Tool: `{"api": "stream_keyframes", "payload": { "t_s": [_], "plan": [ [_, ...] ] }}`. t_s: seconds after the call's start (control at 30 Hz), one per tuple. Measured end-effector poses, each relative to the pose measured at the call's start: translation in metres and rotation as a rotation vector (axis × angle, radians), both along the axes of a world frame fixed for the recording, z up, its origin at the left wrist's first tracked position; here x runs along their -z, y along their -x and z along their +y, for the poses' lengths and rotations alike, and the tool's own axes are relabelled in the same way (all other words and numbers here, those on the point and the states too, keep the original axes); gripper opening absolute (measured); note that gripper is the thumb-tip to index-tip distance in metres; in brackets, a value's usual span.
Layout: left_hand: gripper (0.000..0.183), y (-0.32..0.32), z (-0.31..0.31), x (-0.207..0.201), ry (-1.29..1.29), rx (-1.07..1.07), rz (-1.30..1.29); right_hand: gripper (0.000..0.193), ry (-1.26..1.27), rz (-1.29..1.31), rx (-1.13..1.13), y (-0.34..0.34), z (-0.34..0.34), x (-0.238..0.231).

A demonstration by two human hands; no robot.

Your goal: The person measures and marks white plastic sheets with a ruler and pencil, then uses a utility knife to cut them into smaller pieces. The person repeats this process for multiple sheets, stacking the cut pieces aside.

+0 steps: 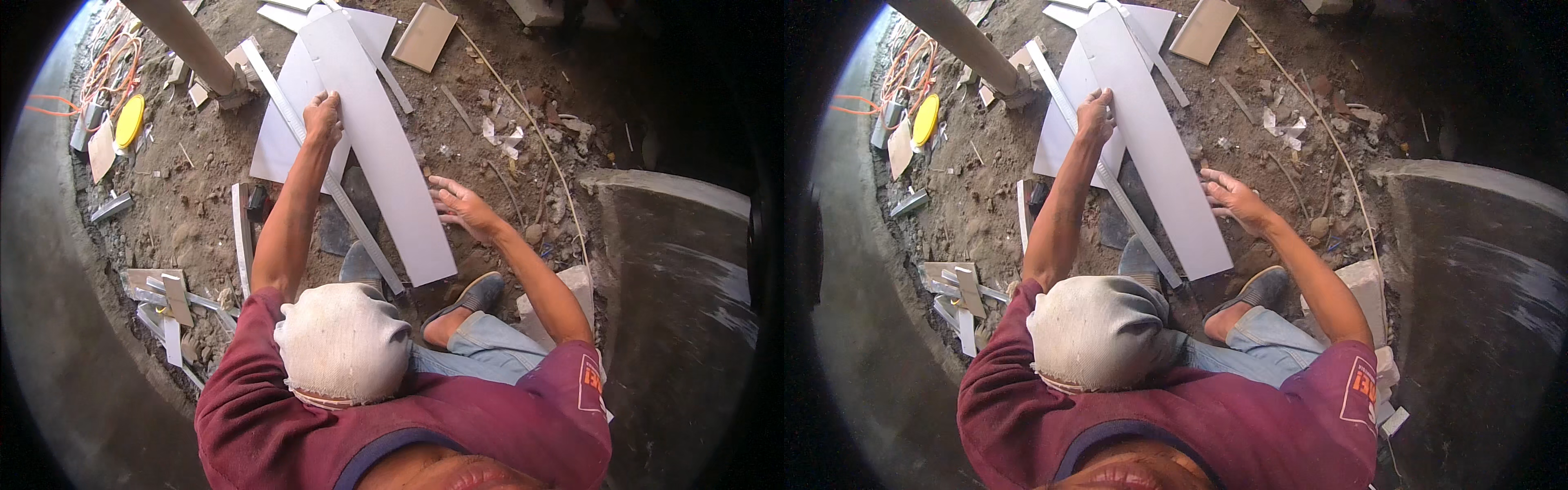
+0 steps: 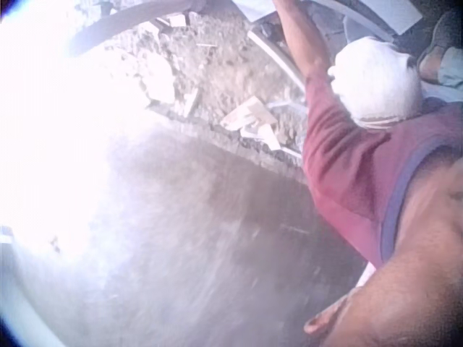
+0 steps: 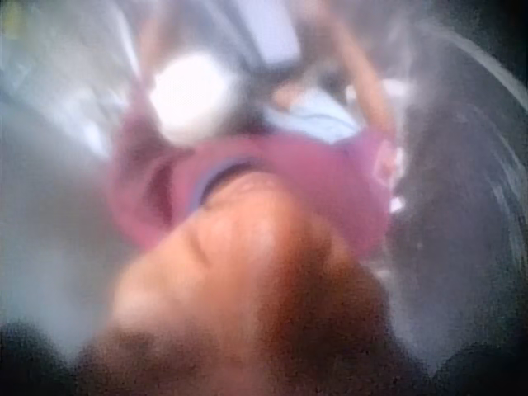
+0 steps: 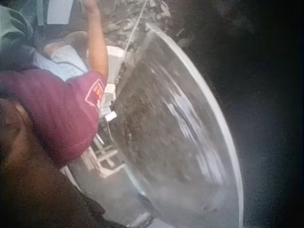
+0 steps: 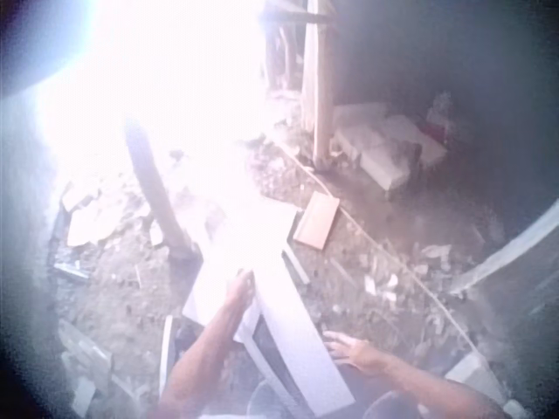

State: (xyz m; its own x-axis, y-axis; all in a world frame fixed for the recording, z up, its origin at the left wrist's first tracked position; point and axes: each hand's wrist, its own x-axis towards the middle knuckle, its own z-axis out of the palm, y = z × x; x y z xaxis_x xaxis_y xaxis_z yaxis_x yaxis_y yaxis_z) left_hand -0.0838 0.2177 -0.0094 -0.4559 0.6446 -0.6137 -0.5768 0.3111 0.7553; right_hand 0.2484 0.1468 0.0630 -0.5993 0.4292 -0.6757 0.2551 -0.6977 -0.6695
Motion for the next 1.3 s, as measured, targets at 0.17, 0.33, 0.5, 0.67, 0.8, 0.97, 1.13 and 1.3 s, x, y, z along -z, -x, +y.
{"api": "stream_keyframes", "payload": {
  "t_s": [0.17,0.33,0.5,0.67,0.8,0.97,1.13,1.3],
  "plan": [
    [0.049,-0.010,-0.001,-0.004,-0.047,-0.056,-0.019,0.051,-0.680,-0.547,-0.105,-0.026,-0.007,0.075],
    [0.053,-0.003,-0.037,-0.003,-0.068,0.098,-0.010,0.056,-0.837,-0.761,0.069,-0.061,0.039,0.083],
    [0.079,-0.019,-0.125,-0.012,0.421,0.254,1.195,0.063,-1.004,-0.848,0.055,-0.091,0.093,0.080],
    [0.084,-0.027,-0.145,0.007,0.300,0.313,1.034,0.067,-1.025,-0.788,-0.031,-0.125,0.131,0.074],
    [0.077,-0.008,-0.121,-0.030,0.176,0.220,1.189,0.068,-1.017,-0.934,-0.134,-0.169,0.175,0.046],
    [0.075,0.062,-0.092,-0.041,0.064,0.424,1.545,0.066,-1.163,-0.971,-0.002,-0.206,0.194,0.025],
    [0.069,0.120,-0.109,-0.012,-0.020,0.464,1.688,0.079,-0.875,-0.946,-0.141,-0.172,0.180,0.058],
    [0.065,0.107,-0.130,0.001,0.378,0.542,1.542,0.052,-0.540,-0.476,0.146,-0.135,0.125,0.082]
  ]
}}
